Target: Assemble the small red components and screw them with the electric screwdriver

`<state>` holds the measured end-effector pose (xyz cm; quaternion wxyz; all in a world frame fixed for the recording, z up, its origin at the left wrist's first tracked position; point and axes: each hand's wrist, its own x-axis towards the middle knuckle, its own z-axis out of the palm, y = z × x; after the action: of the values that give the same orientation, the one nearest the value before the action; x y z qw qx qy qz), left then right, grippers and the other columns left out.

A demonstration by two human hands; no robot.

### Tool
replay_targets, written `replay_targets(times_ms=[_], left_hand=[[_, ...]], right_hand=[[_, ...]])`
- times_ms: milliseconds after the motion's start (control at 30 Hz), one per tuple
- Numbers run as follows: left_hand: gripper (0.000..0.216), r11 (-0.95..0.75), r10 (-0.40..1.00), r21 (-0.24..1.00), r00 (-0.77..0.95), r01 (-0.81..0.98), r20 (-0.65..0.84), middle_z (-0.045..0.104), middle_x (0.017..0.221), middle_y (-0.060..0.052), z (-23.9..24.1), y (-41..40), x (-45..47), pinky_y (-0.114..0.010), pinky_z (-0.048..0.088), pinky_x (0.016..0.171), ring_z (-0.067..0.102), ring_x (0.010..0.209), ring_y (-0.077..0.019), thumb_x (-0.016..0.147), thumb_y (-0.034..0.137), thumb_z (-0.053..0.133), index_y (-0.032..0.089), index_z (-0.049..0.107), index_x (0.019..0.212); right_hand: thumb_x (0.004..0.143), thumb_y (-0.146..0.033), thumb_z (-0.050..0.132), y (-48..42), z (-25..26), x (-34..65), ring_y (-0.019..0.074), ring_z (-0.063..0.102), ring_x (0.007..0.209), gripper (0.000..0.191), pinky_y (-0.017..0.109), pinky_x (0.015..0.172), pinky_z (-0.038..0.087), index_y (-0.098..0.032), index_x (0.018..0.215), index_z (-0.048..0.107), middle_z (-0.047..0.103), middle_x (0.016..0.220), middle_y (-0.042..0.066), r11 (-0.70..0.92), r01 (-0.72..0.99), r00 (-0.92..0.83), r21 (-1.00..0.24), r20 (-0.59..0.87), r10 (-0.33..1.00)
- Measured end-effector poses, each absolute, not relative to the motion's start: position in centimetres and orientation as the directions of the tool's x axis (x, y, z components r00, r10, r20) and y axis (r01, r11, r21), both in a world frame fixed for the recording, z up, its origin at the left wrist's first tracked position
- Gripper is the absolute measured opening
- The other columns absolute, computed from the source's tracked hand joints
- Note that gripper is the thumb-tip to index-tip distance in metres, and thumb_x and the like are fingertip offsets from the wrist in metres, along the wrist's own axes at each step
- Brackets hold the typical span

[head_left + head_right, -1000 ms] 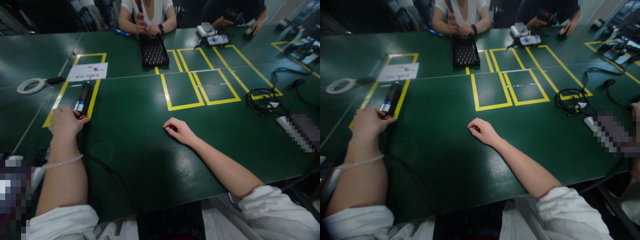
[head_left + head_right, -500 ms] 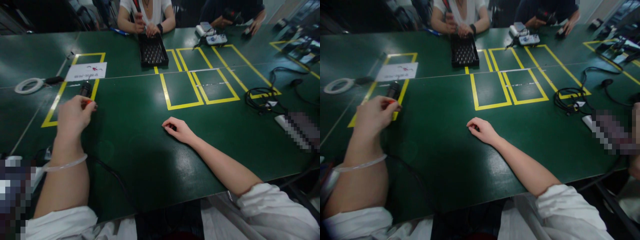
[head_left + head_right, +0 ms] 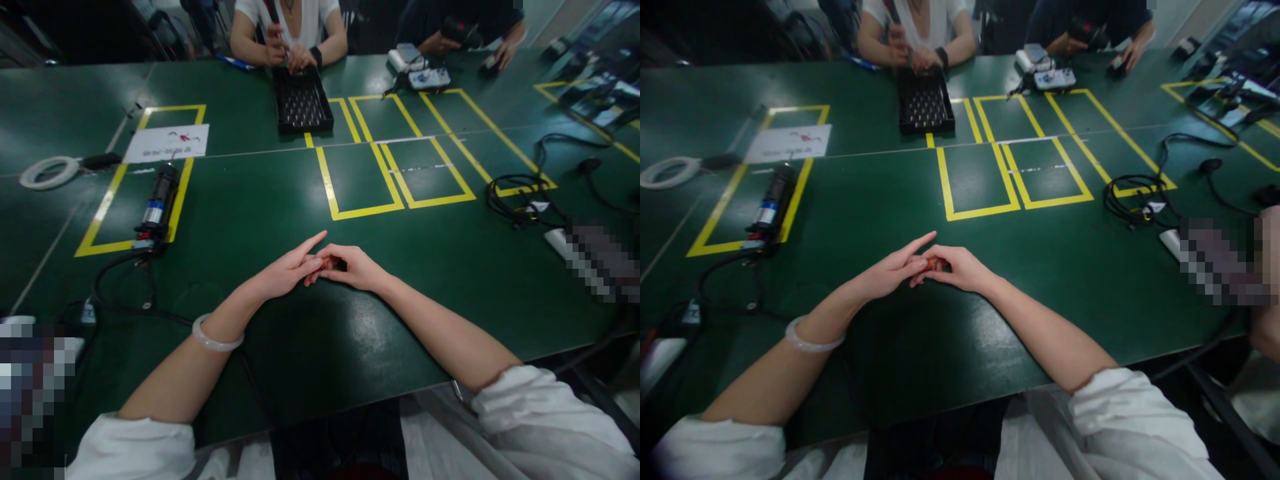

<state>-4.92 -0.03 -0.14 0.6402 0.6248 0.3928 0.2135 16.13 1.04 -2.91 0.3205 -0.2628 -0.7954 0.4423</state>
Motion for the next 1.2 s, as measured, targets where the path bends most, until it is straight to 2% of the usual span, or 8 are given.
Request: replay_targets(times_ms=[100, 167, 267, 400, 600, 733, 867, 1200], left_hand=[[0.073, 0.176, 0.788, 0.967, 0.562, 0.184, -0.250, 0.059, 0.075, 0.000, -0.3, 0.3, -5.0, -0.026, 0.048, 0.067, 0.058, 0.068, -0.0129, 0.099, 0.042, 0.049, 0.016, 0.019, 0.160], [0.063, 0.198, 0.818, 0.967, 0.515, 0.161, -0.254, 0.061, 0.078, -0.002, -0.6, 0.5, -5.1, -0.028, 0.051, 0.068, 0.061, 0.070, -0.0141, 0.098, 0.044, 0.049, 0.016, 0.033, 0.152], [0.041, 0.202, 0.838, 0.967, 0.482, 0.157, -0.254, 0.062, 0.080, -0.003, -1.1, 0.7, -5.1, -0.028, 0.053, 0.068, 0.063, 0.071, -0.0144, 0.095, 0.047, 0.053, 0.015, 0.054, 0.119], [0.037, 0.197, 0.820, 0.964, 0.508, 0.180, -0.262, 0.062, 0.079, -0.003, -1.1, 0.8, -5.1, -0.028, 0.052, 0.069, 0.062, 0.071, -0.0138, 0.093, 0.051, 0.055, 0.014, 0.057, 0.095], [0.035, 0.169, 0.818, 0.961, 0.513, 0.220, -0.261, 0.064, 0.083, -0.004, -0.6, 0.7, -4.8, -0.028, 0.051, 0.070, 0.061, 0.073, -0.0130, 0.088, 0.046, 0.065, 0.013, 0.059, 0.099], [0.035, 0.192, 0.831, 0.963, 0.490, 0.189, -0.262, 0.064, 0.084, -0.003, -0.9, 0.6, -4.9, -0.027, 0.052, 0.070, 0.063, 0.074, -0.0130, 0.087, 0.043, 0.068, 0.013, 0.058, 0.101], [0.034, 0.210, 0.841, 0.963, 0.473, 0.167, -0.265, 0.065, 0.086, -0.004, -1.0, 0.5, -4.9, -0.027, 0.053, 0.070, 0.064, 0.075, -0.0134, 0.084, 0.040, 0.071, 0.014, 0.056, 0.102], [0.035, 0.207, 0.854, 0.966, 0.453, 0.156, -0.256, 0.062, 0.084, -0.002, -0.9, 0.5, -4.8, -0.025, 0.056, 0.068, 0.064, 0.080, -0.0133, 0.082, 0.038, 0.074, 0.014, 0.057, 0.101]], right_hand=[[0.091, -0.027, 0.066, 1.0, -3.0, 16.1, 0.0128, 0.062, 0.074, 0.014, 0.026, 0.071, 0.050, -0.018, 0.101, 0.063, 0.070, 0.085, 0.001, 0.446, 0.162, -0.620, -0.880, 0.261, 0.740], [0.090, -0.026, 0.065, 0.9, -3.1, 16.1, 0.0124, 0.061, 0.072, 0.013, 0.025, 0.070, 0.050, -0.018, 0.100, 0.062, 0.069, 0.084, 0.001, 0.435, 0.187, -0.583, -0.881, 0.257, 0.771], [0.088, -0.024, 0.066, 0.9, -3.1, 16.2, 0.0116, 0.058, 0.069, 0.012, 0.024, 0.066, 0.048, -0.019, 0.098, 0.063, 0.066, 0.081, -0.001, 0.442, 0.228, -0.529, -0.867, 0.271, 0.804], [0.089, -0.023, 0.064, 0.9, -3.2, 16.2, 0.0114, 0.057, 0.068, 0.010, 0.024, 0.065, 0.047, -0.020, 0.098, 0.063, 0.063, 0.080, -0.001, 0.452, 0.247, -0.499, -0.857, 0.288, 0.817], [0.089, -0.022, 0.064, 1.0, -3.2, 16.1, 0.0111, 0.057, 0.067, 0.011, 0.023, 0.064, 0.046, -0.020, 0.099, 0.062, 0.062, 0.078, -0.002, 0.470, 0.237, -0.513, -0.850, 0.301, 0.804], [0.091, -0.031, 0.065, 0.9, -3.1, 16.1, 0.0118, 0.059, 0.070, 0.016, 0.024, 0.068, 0.047, -0.020, 0.103, 0.061, 0.065, 0.081, -0.001, 0.412, 0.227, -0.498, -0.882, 0.258, 0.828], [0.095, -0.030, 0.059, 0.9, -2.9, 16.2, 0.0114, 0.059, 0.071, 0.012, 0.024, 0.068, 0.047, -0.019, 0.099, 0.061, 0.067, 0.082, -0.001, 0.378, 0.230, -0.476, -0.897, 0.235, 0.848], [0.090, -0.023, 0.064, 1.1, -3.1, 16.1, 0.0123, 0.059, 0.073, 0.008, 0.026, 0.068, 0.048, -0.019, 0.096, 0.061, 0.063, 0.087, 0.001, 0.498, 0.205, -0.496, -0.842, 0.350, 0.795]])
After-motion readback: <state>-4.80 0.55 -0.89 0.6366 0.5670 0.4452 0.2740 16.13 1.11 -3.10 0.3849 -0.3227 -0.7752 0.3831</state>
